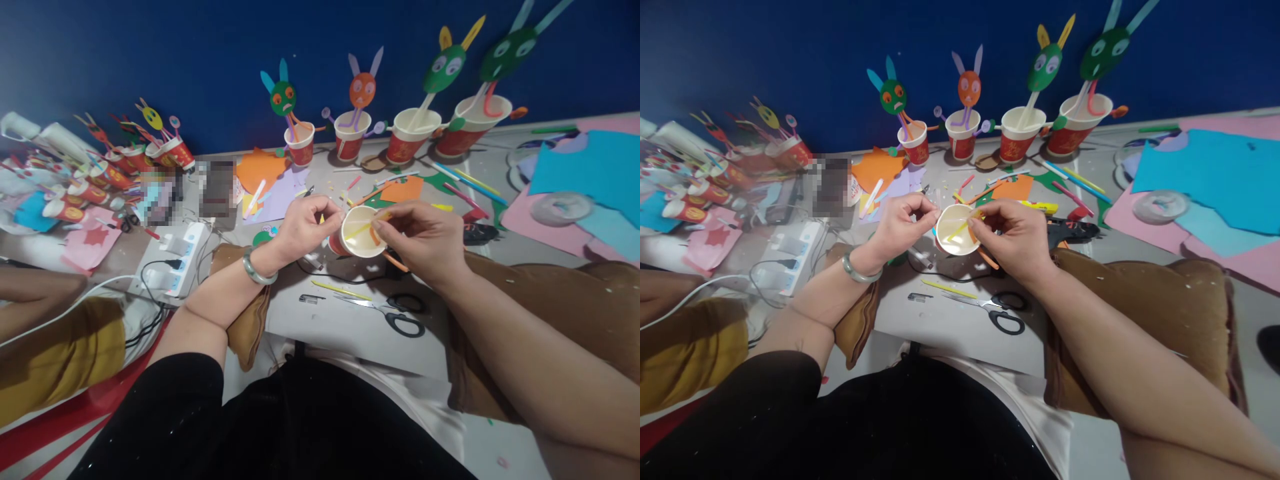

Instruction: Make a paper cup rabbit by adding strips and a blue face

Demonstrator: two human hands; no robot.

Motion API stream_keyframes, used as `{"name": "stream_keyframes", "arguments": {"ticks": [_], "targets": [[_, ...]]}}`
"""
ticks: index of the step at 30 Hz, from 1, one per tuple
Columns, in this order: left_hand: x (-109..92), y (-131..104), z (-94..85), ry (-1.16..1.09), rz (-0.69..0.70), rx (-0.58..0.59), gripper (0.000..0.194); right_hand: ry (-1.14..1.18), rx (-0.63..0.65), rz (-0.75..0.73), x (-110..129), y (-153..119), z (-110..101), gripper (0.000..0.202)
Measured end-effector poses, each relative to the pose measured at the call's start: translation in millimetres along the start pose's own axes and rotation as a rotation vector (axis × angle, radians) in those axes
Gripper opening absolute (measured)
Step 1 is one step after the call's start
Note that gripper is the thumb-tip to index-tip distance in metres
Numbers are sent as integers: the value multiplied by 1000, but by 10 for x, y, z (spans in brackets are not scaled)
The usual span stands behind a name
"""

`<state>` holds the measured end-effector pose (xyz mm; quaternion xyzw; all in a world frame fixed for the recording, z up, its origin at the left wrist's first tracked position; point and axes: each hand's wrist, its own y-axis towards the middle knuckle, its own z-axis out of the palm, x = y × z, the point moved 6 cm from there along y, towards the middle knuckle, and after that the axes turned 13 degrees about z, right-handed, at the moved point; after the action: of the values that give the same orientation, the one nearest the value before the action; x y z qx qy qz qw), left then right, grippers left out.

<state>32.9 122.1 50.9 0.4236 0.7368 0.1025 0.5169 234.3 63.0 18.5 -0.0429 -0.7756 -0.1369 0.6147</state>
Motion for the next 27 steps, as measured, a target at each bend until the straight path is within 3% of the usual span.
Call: {"name": "stream_keyframes", "arguments": {"ticks": [7,16,27], "targets": [[-16,-5,5,51,80,-6,21,-29,-11,-11,10,7,-10,7],[11,13,7,-2,53,-48,43,-56,-32,-2,-1,14,-32,8],[-107,20,-33,75,162,-37,41,-49,-27,-18,7,-5,-13,11]]}}
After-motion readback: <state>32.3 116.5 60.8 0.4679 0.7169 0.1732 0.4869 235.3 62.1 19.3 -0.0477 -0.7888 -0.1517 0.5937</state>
